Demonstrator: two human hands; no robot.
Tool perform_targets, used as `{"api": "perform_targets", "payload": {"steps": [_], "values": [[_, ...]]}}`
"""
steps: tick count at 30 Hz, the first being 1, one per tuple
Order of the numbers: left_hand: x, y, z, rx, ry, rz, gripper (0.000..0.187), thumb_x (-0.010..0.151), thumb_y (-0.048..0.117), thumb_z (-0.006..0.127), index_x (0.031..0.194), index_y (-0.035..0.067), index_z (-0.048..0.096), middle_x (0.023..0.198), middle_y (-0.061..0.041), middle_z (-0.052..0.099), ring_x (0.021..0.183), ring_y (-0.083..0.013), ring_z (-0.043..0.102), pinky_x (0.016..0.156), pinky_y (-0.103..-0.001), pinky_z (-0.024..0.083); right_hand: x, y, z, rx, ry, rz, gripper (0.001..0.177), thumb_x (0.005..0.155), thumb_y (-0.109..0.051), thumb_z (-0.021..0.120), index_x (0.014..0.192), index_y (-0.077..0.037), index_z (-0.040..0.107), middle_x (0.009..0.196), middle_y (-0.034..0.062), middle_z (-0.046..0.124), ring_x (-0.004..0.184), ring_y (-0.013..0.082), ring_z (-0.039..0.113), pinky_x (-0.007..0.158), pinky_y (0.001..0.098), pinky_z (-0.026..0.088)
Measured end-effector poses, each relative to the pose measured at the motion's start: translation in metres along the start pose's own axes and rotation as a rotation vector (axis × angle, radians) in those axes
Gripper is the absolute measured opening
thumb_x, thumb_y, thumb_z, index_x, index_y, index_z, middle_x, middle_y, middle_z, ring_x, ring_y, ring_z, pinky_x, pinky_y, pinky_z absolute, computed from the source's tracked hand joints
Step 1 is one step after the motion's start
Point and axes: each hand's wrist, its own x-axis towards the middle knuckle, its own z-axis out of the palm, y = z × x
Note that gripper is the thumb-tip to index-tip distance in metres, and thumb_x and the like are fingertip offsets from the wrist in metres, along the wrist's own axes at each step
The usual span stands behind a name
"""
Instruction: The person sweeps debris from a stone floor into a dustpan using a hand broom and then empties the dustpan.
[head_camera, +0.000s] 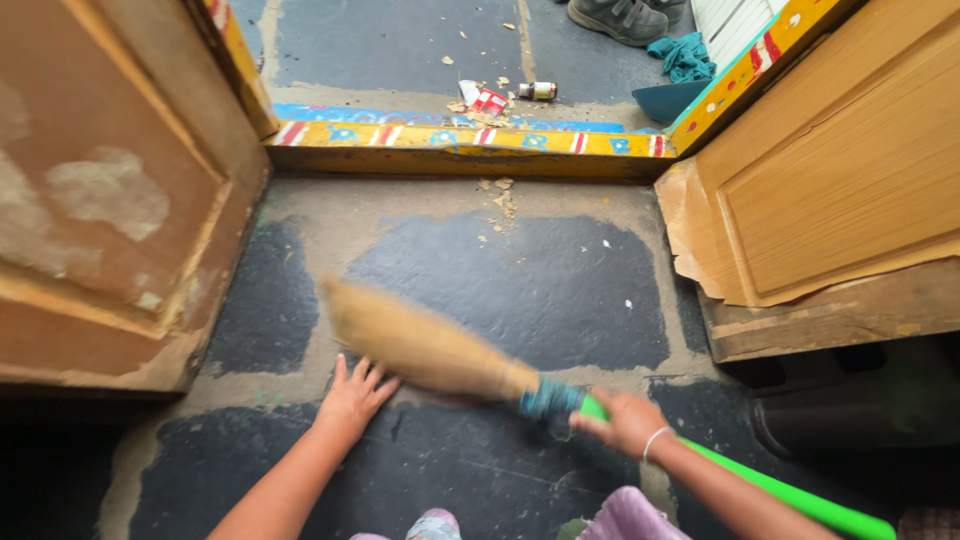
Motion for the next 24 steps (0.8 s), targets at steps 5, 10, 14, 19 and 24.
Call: {"api": "perform_targets", "payload": {"steps": [5, 10, 14, 19, 24], "values": [[0.001, 0.000, -0.014, 0.065, -0.010, 0.027, 0.091, 0.098, 0.017, 0.058, 0.164, 0.036, -0.001, 0.171, -0.013, -0.004, 0.153, -0.0406, 0.013, 0.108, -0.068, 0.032, 0.029, 0.061, 0.032, -0.048, 0.007, -0.037, 0.062, 0.083, -0.074, 0.059, 0.111, -0.018, 0.062, 0.091, 0.0204, 0.074, 0.091, 0.0436, 0.069, 0.079, 0.0536, 0.055], [-0.005, 0.004, -0.036, 0.100, -0.137, -0.013, 0.094, 0.100, 0.009, 0.055, 0.162, 0.039, -0.008, 0.171, -0.011, -0.012, 0.155, -0.0408, 0.010, 0.109, -0.069, 0.032, 0.096, 0.073, 0.016, -0.036, 0.153, 0.011, 0.067, 0.082, -0.076, 0.058, 0.104, -0.013, 0.060, 0.089, 0.0223, 0.074, 0.090, 0.0452, 0.069, 0.076, 0.0562, 0.054], [-0.003, 0.005, -0.048, 0.152, -0.284, 0.005, 0.102, 0.101, 0.005, 0.057, 0.163, 0.040, -0.017, 0.172, -0.010, -0.019, 0.157, -0.0407, 0.004, 0.111, -0.065, 0.031, 0.138, 0.063, -0.012, -0.064, 0.284, 0.072, 0.066, 0.084, -0.076, 0.057, 0.098, -0.011, 0.061, 0.087, 0.0232, 0.073, 0.086, 0.0446, 0.070, 0.074, 0.0543, 0.056], [-0.008, 0.001, -0.046, 0.173, -0.204, -0.007, 0.102, 0.100, 0.006, 0.056, 0.161, 0.043, -0.017, 0.171, -0.010, -0.019, 0.156, -0.0432, 0.006, 0.114, -0.064, 0.031, 0.105, 0.052, -0.018, -0.019, 0.347, 0.061, 0.063, 0.085, -0.072, 0.057, 0.098, -0.011, 0.060, 0.085, 0.0216, 0.074, 0.082, 0.0445, 0.071, 0.069, 0.0555, 0.055], [-0.023, -0.013, -0.074, 0.153, -0.310, 0.063, 0.119, 0.085, 0.030, 0.076, 0.164, 0.040, -0.013, 0.173, -0.011, -0.016, 0.157, -0.0434, 0.006, 0.115, -0.062, 0.028, 0.030, 0.049, -0.001, -0.006, 0.179, -0.052, 0.060, 0.083, -0.073, 0.057, 0.099, -0.015, 0.061, 0.080, 0.0200, 0.074, 0.077, 0.0440, 0.070, 0.067, 0.0562, 0.054]]}}
